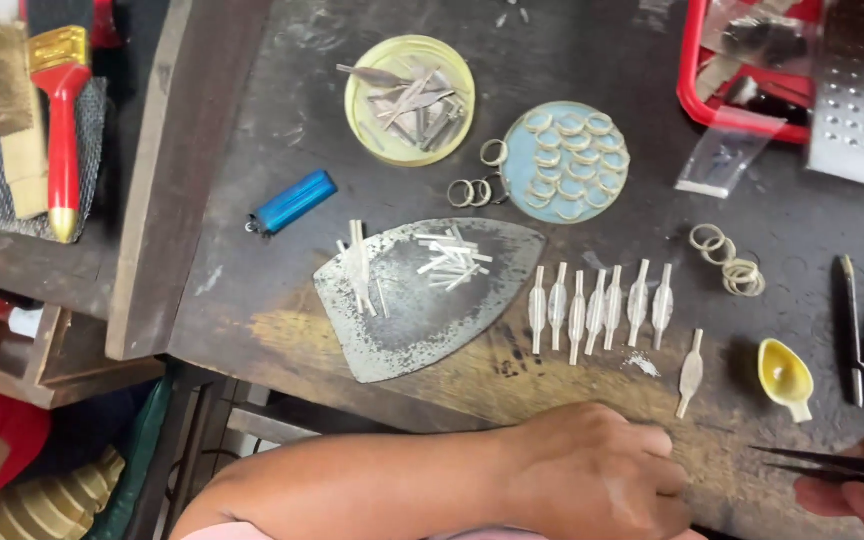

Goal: Applying glue to small metal jewelry components using an applicator and tweezers at a workbench.

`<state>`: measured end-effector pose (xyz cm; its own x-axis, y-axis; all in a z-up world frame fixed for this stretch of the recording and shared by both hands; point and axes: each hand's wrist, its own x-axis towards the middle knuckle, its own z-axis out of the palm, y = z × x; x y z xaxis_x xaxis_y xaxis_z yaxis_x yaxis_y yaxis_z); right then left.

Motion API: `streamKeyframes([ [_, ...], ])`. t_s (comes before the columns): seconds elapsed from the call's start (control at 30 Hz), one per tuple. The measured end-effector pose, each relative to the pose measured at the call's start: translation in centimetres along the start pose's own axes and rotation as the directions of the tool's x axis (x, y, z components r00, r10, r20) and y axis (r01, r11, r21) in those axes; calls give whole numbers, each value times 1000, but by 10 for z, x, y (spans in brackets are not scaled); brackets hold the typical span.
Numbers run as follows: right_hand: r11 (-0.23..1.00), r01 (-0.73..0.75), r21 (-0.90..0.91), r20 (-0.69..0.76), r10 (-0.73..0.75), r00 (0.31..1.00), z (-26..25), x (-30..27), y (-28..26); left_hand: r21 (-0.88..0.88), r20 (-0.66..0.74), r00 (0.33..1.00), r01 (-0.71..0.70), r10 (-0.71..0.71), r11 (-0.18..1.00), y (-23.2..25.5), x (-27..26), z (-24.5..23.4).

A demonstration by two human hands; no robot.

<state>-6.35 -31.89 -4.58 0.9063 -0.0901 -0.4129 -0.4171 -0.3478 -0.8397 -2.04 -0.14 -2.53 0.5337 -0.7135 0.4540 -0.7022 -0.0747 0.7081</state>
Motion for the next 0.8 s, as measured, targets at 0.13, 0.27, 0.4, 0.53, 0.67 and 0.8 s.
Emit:
streamKeyframes([
  [0.13, 946, 310, 95, -18, -310, 951, 57, -1, -52, -48, 136, 991, -9, 15, 999, -5, -2, 5],
  [0.27, 977, 212, 2, -66, -211, 975, 152, 3, -196, -224, 313, 943, 185, -109, 957, -6, 11, -20],
  [0.4, 772, 528, -353, 89, -534, 841, 178, 27, -214, -316, 438, 885, 313, -155, 896, -6, 13, -24],
  [0.53, 757, 548, -355, 106, -550, 828, 193, 45, -215, -283, 422, 891, 308, -170, 908, -5, 15, -23],
  [0.67, 812, 494, -310, 111, -485, 867, 200, 51, -211, -313, 334, 931, 255, -145, 915, -8, 11, -12],
  [0.8, 795, 517, -319, 111, -510, 853, 199, 50, -211, -276, 390, 900, 316, -195, 908, -4, 14, -19],
])
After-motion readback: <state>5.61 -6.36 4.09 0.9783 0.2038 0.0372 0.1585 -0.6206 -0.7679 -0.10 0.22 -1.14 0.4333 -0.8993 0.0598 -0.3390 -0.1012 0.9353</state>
